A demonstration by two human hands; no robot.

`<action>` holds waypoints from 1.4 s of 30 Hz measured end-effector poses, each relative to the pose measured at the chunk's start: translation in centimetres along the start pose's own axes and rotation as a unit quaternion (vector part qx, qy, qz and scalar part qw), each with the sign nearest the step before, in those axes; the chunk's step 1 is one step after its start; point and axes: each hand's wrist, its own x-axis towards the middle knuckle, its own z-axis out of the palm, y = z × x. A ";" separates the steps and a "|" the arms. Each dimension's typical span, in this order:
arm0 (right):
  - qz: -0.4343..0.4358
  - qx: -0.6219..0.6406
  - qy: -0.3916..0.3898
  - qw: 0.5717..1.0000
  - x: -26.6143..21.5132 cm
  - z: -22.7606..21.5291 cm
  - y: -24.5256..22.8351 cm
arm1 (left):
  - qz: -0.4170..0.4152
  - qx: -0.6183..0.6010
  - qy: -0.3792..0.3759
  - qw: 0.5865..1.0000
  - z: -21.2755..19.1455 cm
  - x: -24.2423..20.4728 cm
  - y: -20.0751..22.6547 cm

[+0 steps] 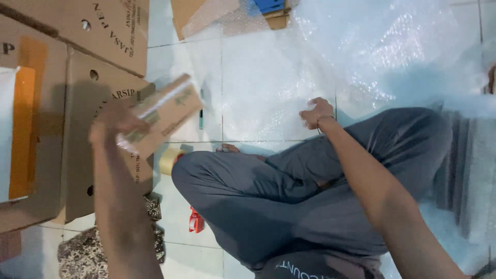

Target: Wrapping a small item in bubble wrap and securing it inside a cardboard mailer using tape.

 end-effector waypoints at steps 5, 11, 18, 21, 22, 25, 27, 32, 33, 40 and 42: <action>-0.060 -0.085 0.133 0.986 -0.9 -0.9 0.1 | -0.014 -0.128 0.113 0.985 -0.2 -2.2 -3.0; -0.165 -0.010 0.103 0.981 -6.6 -3.3 -3.8 | 0.151 -0.287 0.110 0.940 5.9 -3.4 5.0; -0.264 0.145 0.121 0.946 -6.6 -3.5 -4.0 | 0.234 -0.161 -0.053 0.957 16.5 5.8 13.4; -0.241 0.054 0.080 0.966 -5.7 -3.5 -3.4 | 0.258 -0.182 -0.101 0.943 19.3 6.5 15.2; -0.241 0.052 0.082 0.966 -5.0 -3.3 -3.1 | 0.260 -0.185 -0.103 0.942 19.9 6.4 15.5; -0.240 -0.007 0.045 0.970 -3.0 -2.8 -2.1 | 0.256 -0.248 -0.124 0.926 21.3 6.5 15.7; -0.254 0.017 0.078 0.964 -1.7 -2.5 -1.7 | 0.236 -0.256 -0.110 0.931 21.9 6.9 15.1; -0.262 -0.022 0.073 0.962 -0.6 -1.3 -1.8 | 0.223 -0.255 -0.014 0.941 23.3 8.5 14.4; -0.258 -0.031 0.068 0.963 -0.5 -1.0 -1.7 | 0.224 -0.249 0.003 0.942 23.5 8.1 14.6; -0.293 -0.109 0.023 0.950 -2.3 -0.8 -3.2 | 0.223 -0.144 0.004 0.964 24.4 7.7 14.4; -0.282 -0.103 0.008 0.954 -3.8 -1.1 -3.7 | 0.234 -0.140 0.018 0.962 24.5 7.3 14.5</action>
